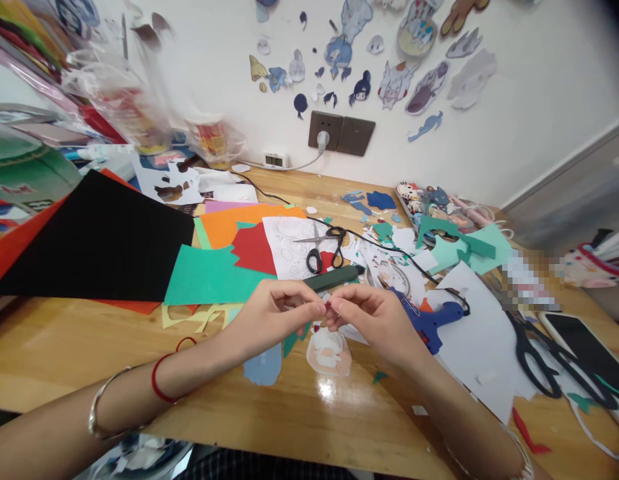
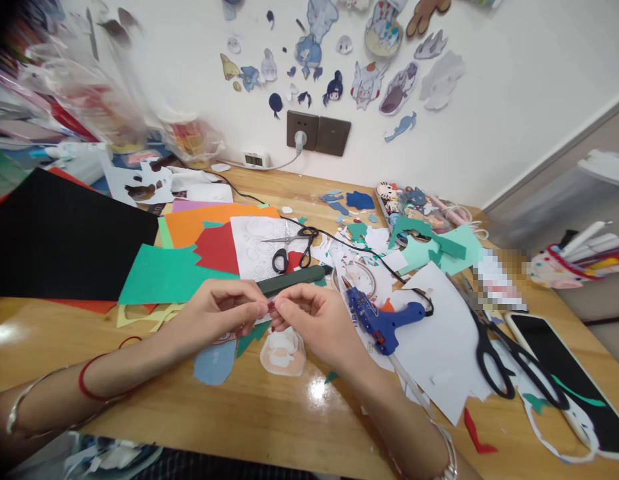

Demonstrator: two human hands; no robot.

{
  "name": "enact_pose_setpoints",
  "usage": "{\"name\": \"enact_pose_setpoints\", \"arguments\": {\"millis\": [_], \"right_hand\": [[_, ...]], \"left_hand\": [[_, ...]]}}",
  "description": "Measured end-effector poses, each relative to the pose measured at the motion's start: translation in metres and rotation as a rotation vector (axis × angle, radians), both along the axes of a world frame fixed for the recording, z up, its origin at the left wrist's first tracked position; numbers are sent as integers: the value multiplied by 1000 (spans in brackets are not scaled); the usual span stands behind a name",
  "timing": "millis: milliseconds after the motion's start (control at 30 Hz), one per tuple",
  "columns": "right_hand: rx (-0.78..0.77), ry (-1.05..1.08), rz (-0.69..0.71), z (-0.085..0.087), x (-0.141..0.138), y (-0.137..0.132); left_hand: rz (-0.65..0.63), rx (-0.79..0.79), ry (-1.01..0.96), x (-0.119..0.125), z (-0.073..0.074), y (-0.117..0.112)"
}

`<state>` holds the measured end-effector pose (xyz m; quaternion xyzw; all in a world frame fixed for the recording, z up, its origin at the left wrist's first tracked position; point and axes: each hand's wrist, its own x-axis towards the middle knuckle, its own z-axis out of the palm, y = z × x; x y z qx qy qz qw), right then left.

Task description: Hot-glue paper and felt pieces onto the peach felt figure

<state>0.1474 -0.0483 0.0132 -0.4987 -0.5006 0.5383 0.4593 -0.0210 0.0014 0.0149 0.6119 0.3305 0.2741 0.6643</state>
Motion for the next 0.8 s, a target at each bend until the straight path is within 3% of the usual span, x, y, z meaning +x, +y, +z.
{"name": "enact_pose_setpoints", "arguments": {"millis": [300,433,567,800], "right_hand": [[168,-238,-17,1,0,-4],[402,-444,-113,4,-1,-6],[697,-617,-210,4,0,-4],[1078,-820,-213,1,10,-2]], "left_hand": [[-20,24,55,0,-3,-2],[-65,-45,116,-3,1,9],[-113,-18,98,-4,15,24],[-243,55,264,3,41,27]]}}
